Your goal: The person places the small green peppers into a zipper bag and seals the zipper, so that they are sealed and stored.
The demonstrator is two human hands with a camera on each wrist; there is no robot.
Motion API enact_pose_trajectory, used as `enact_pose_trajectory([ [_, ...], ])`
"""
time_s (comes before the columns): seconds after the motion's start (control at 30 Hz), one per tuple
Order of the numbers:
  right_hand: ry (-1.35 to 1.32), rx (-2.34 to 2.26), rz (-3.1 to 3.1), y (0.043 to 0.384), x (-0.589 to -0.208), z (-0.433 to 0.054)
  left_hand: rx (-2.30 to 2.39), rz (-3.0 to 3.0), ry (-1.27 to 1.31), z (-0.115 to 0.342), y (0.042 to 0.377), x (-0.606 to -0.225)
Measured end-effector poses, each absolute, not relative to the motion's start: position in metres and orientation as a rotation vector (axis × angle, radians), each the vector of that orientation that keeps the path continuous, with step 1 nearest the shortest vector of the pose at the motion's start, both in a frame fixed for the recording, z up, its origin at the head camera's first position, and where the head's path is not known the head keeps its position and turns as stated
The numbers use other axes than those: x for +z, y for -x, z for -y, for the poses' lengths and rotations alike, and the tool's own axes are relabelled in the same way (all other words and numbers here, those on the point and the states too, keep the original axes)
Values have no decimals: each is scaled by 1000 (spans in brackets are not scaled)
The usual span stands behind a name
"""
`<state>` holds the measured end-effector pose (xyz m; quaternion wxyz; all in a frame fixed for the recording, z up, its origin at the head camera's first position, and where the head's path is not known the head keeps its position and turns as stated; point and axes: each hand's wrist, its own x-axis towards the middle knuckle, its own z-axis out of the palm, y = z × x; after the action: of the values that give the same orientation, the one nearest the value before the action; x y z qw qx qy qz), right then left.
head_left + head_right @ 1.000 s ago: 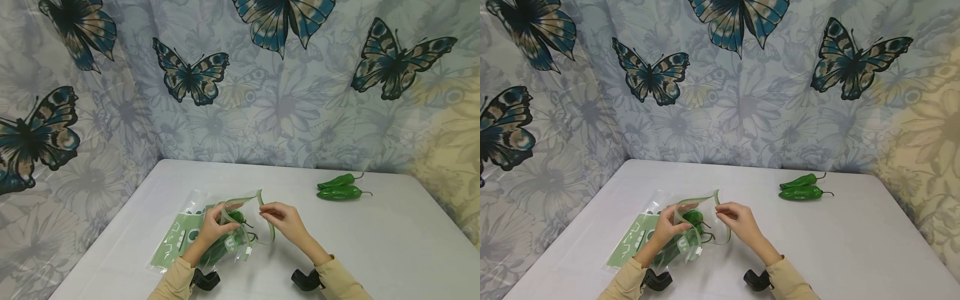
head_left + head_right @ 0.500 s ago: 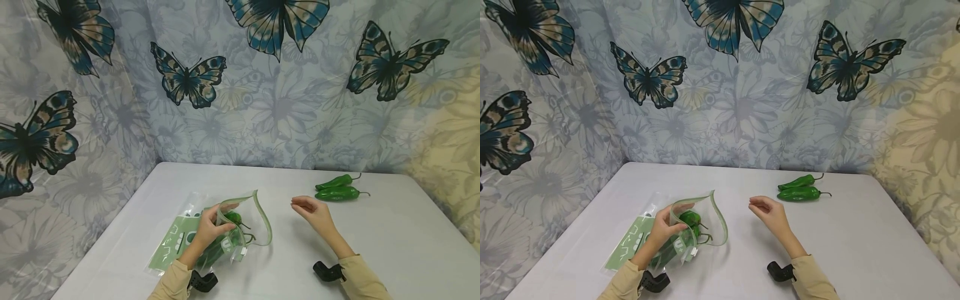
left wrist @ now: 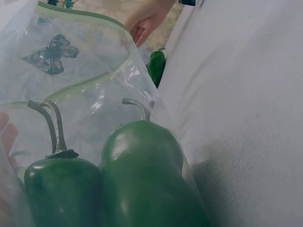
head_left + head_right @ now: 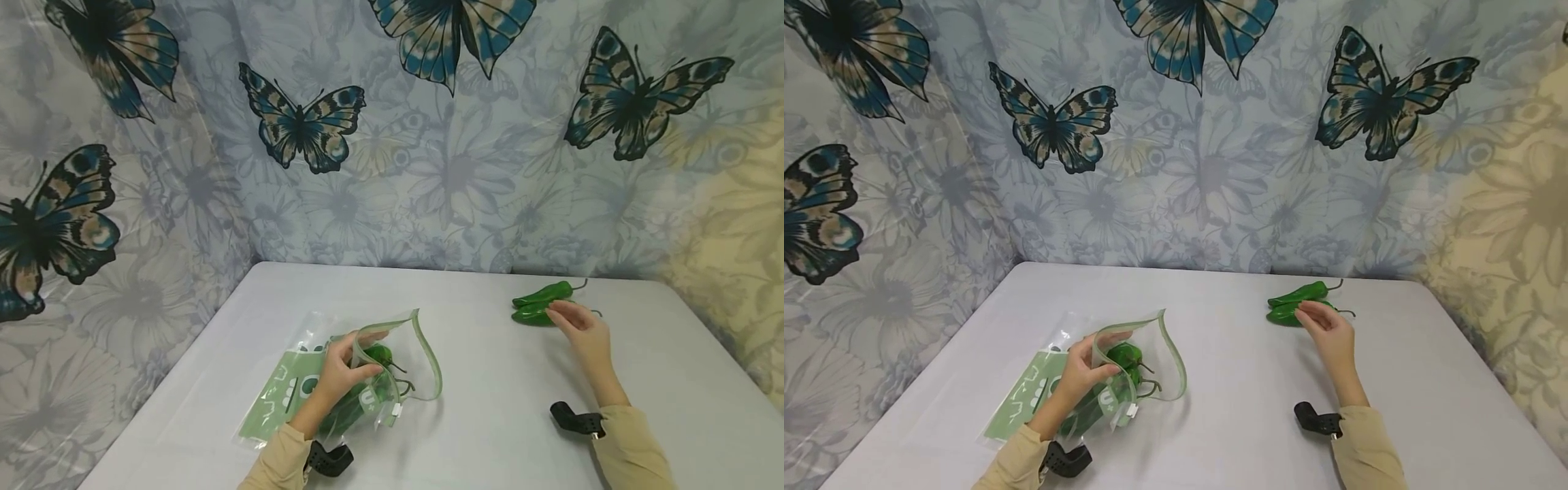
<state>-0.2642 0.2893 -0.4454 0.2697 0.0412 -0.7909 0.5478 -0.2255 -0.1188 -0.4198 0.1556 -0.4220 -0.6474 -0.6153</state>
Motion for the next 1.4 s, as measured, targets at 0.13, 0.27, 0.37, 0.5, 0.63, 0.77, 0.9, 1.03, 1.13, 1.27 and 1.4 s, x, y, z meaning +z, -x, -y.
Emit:
enact_pose_trajectory([
  [0.13, -32, 1472, 2119, 262, -449, -298, -1777, 1849, 1207, 123, 225, -426],
  [0.27, 57, 1417, 2132, 262, -453, -303, -1787, 1835, 1223, 124, 219, -422],
  [0.37, 152, 1401, 2136, 267, -455, -308, -1786, 1835, 1226, 122, 214, -415],
  [0.5, 249, 1413, 2162, 271, -459, -313, -1767, 1833, 1242, 120, 212, -408],
  [0.63, 258, 1385, 2228, 270, -463, -319, -1754, 1823, 1249, 118, 213, -408],
  [0.77, 261, 1360, 2271, 269, -465, -323, -1740, 1822, 1255, 117, 215, -407],
  [0.9, 270, 1297, 2323, 270, -462, -327, -1734, 1820, 1267, 116, 217, -407],
  [1.03, 222, 1239, 2378, 270, -456, -332, -1731, 1825, 1257, 115, 219, -406],
  [1.13, 205, 1180, 2403, 269, -452, -334, -1730, 1828, 1264, 115, 220, -405],
  [1.27, 282, 1098, 2364, 269, -450, -334, -1736, 1831, 1279, 116, 220, -404],
  [1.4, 334, 1110, 2308, 271, -449, -334, -1750, 1838, 1271, 116, 219, -403],
])
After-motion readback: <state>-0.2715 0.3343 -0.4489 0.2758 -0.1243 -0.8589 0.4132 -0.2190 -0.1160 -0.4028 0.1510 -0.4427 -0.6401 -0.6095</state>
